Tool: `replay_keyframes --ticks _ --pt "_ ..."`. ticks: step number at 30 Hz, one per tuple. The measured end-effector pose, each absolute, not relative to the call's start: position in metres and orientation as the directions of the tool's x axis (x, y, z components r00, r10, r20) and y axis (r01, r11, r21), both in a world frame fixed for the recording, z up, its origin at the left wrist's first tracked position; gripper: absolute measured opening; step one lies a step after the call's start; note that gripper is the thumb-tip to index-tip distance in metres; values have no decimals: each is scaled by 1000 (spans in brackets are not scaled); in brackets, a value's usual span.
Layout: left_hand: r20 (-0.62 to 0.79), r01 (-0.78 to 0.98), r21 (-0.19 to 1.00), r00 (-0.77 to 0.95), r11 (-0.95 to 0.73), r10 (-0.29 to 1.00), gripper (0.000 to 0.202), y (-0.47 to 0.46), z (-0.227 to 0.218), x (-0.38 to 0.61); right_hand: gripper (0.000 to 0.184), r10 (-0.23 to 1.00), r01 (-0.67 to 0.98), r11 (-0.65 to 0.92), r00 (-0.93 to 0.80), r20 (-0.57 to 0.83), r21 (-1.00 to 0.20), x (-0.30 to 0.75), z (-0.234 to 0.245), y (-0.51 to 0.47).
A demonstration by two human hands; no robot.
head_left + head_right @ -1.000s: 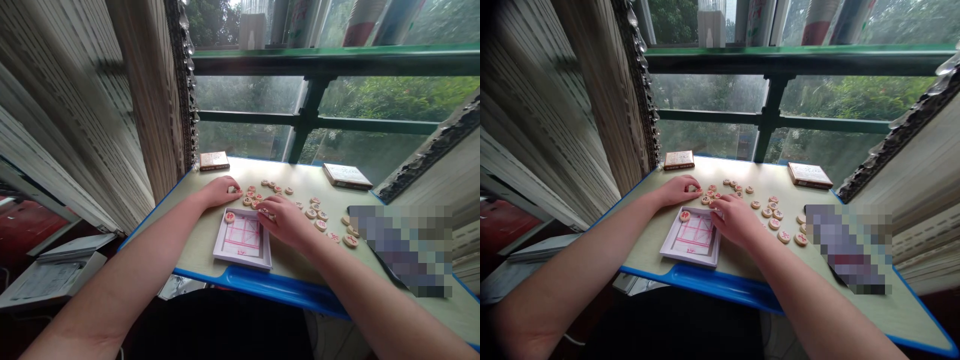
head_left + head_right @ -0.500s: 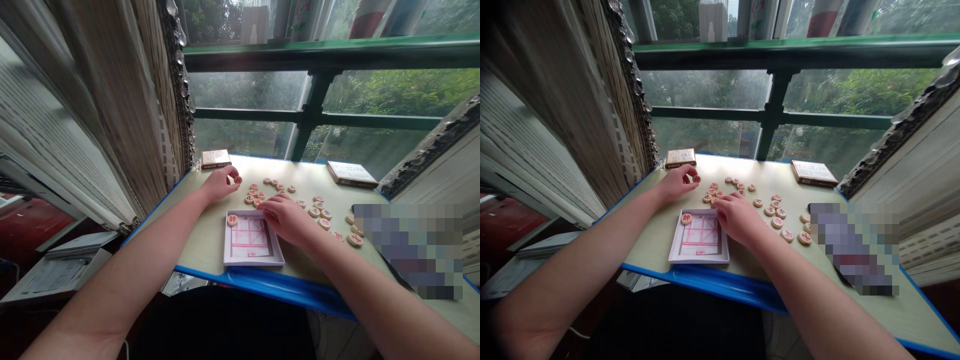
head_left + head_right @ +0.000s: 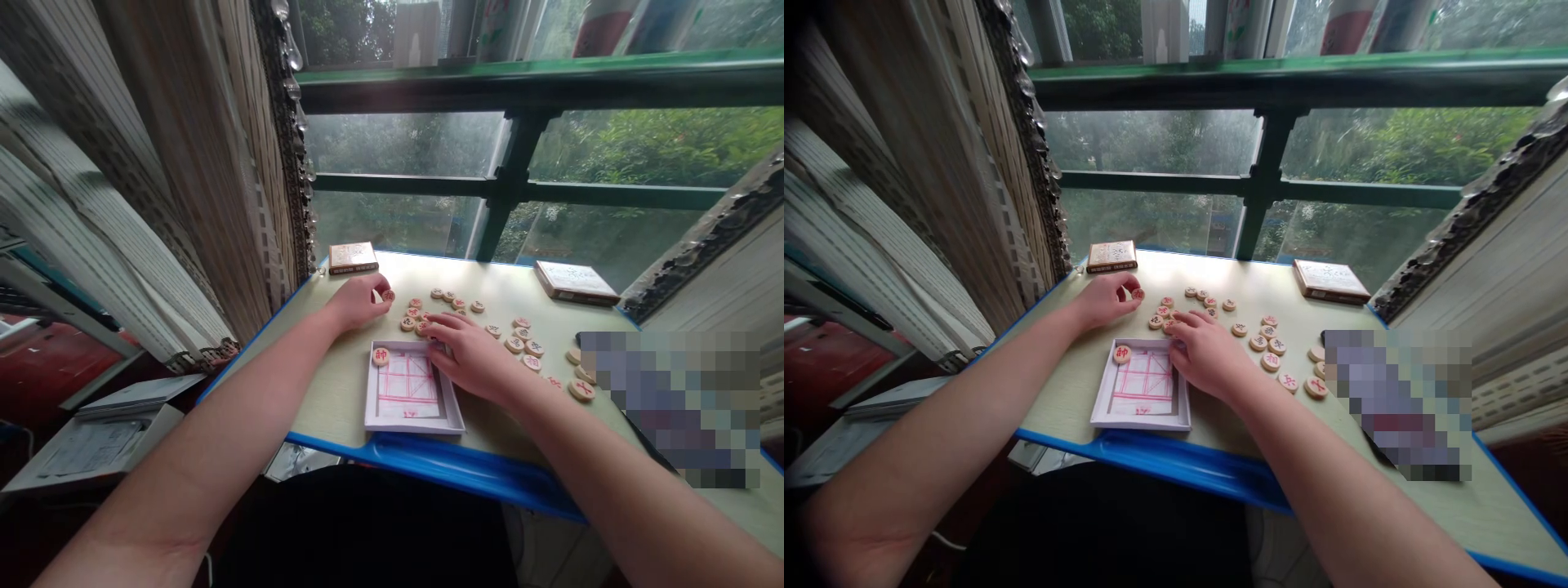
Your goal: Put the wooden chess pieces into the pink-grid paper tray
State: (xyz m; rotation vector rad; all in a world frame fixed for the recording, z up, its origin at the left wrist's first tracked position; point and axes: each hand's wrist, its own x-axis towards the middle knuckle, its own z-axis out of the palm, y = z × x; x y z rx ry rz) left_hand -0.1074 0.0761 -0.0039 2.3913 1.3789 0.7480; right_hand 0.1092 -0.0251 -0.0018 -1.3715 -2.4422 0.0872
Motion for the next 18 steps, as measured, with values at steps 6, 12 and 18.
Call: replay_keyframes --ticks 6,12,18 --pt "302 731 442 426 -521 853 23 78 -5 -109 35 862 809 506 -467 196 -299 109 4 -28" --pt "330 722 454 409 -523 851 22 78 -6 -107 33 935 873 234 -81 345 -428 132 20 -16" --pt "349 641 509 457 -575 818 24 69 -2 -100 33 970 912 -82 165 177 -402 171 38 -8"
